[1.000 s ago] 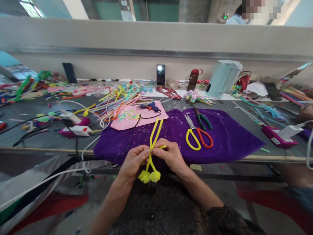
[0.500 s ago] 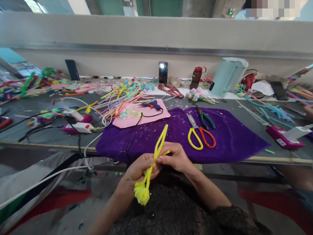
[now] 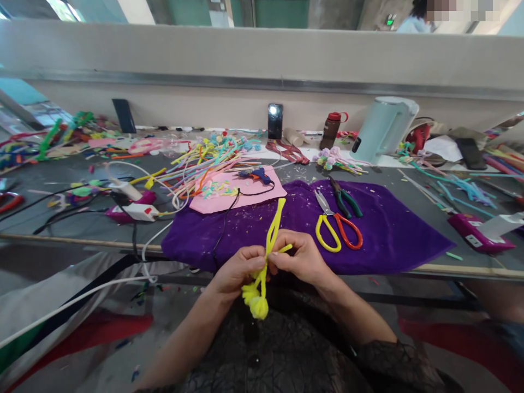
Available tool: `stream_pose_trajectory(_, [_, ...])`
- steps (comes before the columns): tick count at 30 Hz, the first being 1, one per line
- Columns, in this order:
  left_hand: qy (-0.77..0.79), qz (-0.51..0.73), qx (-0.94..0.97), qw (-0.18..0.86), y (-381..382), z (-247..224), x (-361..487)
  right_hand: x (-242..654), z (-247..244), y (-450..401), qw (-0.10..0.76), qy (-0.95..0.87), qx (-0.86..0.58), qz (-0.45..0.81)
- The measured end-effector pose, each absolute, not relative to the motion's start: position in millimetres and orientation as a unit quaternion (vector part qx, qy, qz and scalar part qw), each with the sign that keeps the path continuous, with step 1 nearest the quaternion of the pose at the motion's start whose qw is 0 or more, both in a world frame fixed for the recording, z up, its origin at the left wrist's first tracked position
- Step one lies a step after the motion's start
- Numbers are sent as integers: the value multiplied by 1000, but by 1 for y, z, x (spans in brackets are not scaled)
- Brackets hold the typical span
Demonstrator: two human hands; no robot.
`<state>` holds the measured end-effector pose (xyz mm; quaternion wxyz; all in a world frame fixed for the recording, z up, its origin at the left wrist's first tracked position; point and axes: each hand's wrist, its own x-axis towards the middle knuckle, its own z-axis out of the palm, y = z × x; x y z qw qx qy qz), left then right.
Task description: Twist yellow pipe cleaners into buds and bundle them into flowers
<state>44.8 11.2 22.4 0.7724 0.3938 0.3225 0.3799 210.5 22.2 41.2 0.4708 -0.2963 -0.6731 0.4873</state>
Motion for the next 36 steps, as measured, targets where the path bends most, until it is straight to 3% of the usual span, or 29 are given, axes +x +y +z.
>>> stream_pose_trajectory(8, [270,309,367,835,31,44,45,225,68,51,395,-749,-228,482])
stream_pose_trajectory(16, [184,322,338,865,37,42,50,218,92,71,305,-773,-208,515])
stream_pose_trajectory(22, [380,394,462,697,59,65,37,217,103,95,284,-713,-338,544])
stream_pose_trajectory(30, [491,403,618,463,90,84,36,206,112,132,296,-680,-399,539])
stream_pose_trajectory(33, [508,411,633,415,104,85,35,203,112,146,280,-679,-413,538])
stream_pose_trajectory(36, [511,404,626,429,116,87,32,201,113,160,258,-677,-428,540])
